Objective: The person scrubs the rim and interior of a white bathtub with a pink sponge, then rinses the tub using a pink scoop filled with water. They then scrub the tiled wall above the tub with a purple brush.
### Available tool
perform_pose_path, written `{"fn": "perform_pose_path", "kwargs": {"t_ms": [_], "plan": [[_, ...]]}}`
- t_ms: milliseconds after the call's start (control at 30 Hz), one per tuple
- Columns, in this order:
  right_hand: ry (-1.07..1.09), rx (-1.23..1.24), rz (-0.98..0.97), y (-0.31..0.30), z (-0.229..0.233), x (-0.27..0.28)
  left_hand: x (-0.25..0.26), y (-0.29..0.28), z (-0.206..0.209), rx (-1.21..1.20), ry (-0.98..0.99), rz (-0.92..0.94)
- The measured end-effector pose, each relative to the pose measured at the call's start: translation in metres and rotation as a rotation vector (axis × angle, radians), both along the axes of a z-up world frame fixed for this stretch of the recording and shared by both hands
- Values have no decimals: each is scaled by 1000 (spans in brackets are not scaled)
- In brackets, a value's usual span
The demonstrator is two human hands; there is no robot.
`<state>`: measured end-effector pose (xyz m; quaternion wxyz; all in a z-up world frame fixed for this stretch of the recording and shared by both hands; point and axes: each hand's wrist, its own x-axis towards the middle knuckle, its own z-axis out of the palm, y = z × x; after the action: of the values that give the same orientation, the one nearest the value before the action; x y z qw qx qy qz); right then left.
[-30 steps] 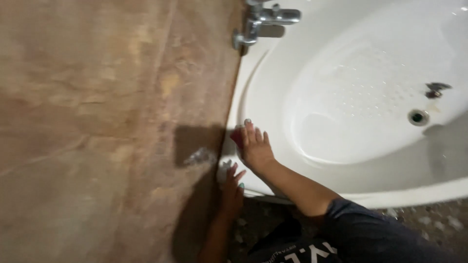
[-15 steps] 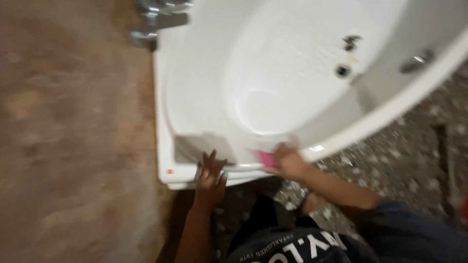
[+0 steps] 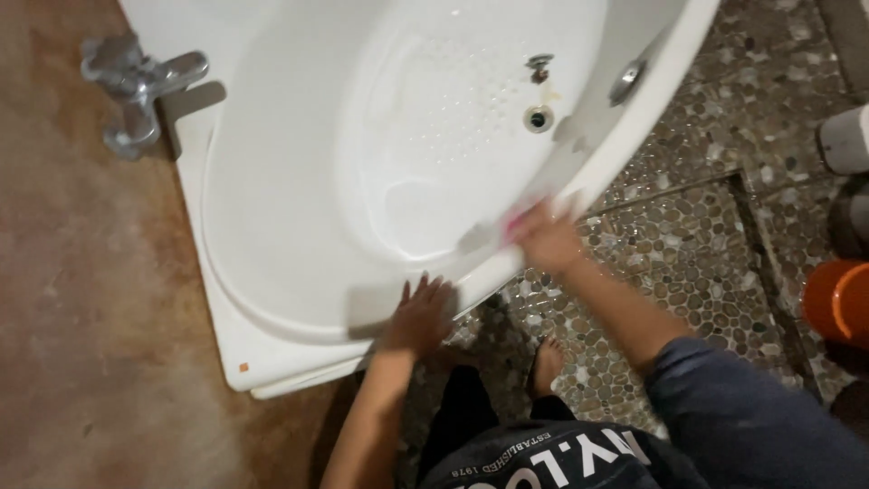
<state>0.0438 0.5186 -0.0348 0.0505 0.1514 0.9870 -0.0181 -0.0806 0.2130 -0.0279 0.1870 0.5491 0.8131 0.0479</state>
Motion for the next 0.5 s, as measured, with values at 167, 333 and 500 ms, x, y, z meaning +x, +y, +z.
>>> {"fn": "perform_pose_path", "kwargs": {"t_ms": [167, 333, 500], "plan": [[383, -40, 139, -24, -17, 8, 2, 64, -15, -326, -168, -38], [224, 12, -370, 42, 12, 13, 13, 118, -48, -281, -166, -41], [201, -558, -688, -21, 64, -5, 12, 146, -22, -255, -273, 168]]}}
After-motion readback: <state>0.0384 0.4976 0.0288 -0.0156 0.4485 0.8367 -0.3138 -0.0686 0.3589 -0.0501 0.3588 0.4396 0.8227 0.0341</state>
